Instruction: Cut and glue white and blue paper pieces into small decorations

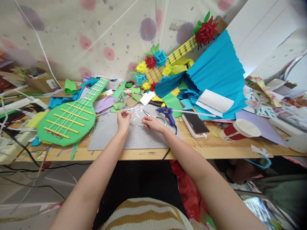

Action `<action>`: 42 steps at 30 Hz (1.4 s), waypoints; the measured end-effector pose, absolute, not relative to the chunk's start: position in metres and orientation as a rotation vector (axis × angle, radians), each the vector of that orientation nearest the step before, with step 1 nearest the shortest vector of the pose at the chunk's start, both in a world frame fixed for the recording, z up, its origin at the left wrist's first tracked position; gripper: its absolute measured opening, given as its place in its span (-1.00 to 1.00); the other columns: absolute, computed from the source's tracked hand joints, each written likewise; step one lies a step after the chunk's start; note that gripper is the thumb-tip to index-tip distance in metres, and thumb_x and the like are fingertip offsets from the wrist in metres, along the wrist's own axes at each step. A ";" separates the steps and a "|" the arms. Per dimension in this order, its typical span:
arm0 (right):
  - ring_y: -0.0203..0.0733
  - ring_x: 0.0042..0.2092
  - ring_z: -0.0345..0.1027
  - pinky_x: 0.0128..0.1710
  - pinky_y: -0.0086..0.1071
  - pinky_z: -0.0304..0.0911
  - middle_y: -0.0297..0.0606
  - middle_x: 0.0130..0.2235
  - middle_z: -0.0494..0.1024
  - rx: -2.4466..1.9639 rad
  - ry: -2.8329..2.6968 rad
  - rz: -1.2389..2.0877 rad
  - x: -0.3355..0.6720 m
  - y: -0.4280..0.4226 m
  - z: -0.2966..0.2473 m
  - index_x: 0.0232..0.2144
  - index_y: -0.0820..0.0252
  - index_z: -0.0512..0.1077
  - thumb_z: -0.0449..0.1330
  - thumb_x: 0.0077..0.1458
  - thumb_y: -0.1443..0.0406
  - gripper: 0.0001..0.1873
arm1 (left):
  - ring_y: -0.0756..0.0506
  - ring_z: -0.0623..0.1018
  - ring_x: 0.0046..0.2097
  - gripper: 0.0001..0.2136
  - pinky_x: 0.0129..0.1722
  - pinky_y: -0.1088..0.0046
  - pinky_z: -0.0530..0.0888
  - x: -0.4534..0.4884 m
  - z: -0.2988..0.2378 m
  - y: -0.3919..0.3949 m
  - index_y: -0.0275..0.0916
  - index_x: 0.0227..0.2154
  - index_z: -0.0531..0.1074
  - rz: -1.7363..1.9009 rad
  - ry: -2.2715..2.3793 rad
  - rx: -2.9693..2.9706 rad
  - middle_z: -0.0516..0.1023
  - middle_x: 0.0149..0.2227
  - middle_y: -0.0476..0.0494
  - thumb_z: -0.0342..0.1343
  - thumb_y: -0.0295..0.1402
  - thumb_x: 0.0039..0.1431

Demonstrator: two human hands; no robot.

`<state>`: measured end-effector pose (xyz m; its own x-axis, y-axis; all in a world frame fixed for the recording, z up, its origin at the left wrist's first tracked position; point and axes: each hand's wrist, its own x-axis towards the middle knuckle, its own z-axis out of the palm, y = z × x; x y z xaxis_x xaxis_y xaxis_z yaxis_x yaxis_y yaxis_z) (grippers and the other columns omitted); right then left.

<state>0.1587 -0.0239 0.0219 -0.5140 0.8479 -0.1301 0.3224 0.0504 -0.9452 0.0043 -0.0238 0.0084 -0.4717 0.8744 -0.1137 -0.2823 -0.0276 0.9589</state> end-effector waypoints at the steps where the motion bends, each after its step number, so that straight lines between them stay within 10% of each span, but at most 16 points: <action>1: -0.45 -0.64 0.05 -0.61 -0.53 -0.02 -0.49 -0.66 0.25 -1.166 -1.872 1.468 0.159 -0.024 0.021 -0.54 0.20 0.22 -0.03 0.07 0.33 -0.83 | 0.09 0.39 -0.42 -0.80 -0.42 0.61 0.29 0.003 0.009 -0.025 -0.24 -0.43 0.30 1.645 1.379 0.707 0.36 -0.47 0.03 0.21 -0.41 -0.14; 15: -0.47 -0.65 0.13 -0.64 -0.57 0.05 -0.47 -0.66 0.33 -1.199 -1.774 1.482 0.142 -0.022 0.016 -0.53 0.21 0.24 0.00 0.08 0.32 -0.84 | 0.11 0.10 -0.70 -0.69 -0.68 0.56 0.03 0.003 0.013 -0.033 -0.26 -0.62 0.33 1.339 1.529 0.879 0.16 -0.75 0.10 0.07 -0.10 -0.02; 34: -0.49 -0.67 0.17 -0.67 -0.61 0.08 -0.47 -0.66 0.36 -1.220 -1.738 1.535 0.145 -0.024 0.010 -0.52 0.22 0.24 0.00 0.11 0.35 -0.83 | 0.14 0.20 -0.68 -0.89 -0.68 0.62 0.17 0.000 0.010 -0.029 -0.25 -0.53 0.23 1.475 1.569 0.667 0.25 -0.64 0.12 0.02 -0.39 0.03; 42: -0.45 -0.62 0.30 -0.64 -0.59 0.20 -0.40 -0.60 0.45 -1.208 -1.621 1.618 0.135 -0.021 -0.001 -0.47 0.23 0.26 0.07 0.08 0.35 -0.90 | 0.06 0.18 -0.73 -0.65 -0.69 0.52 0.20 0.001 -0.004 -0.028 -0.22 -0.70 0.22 1.252 1.590 1.041 0.10 -0.77 0.08 -0.03 -0.13 0.07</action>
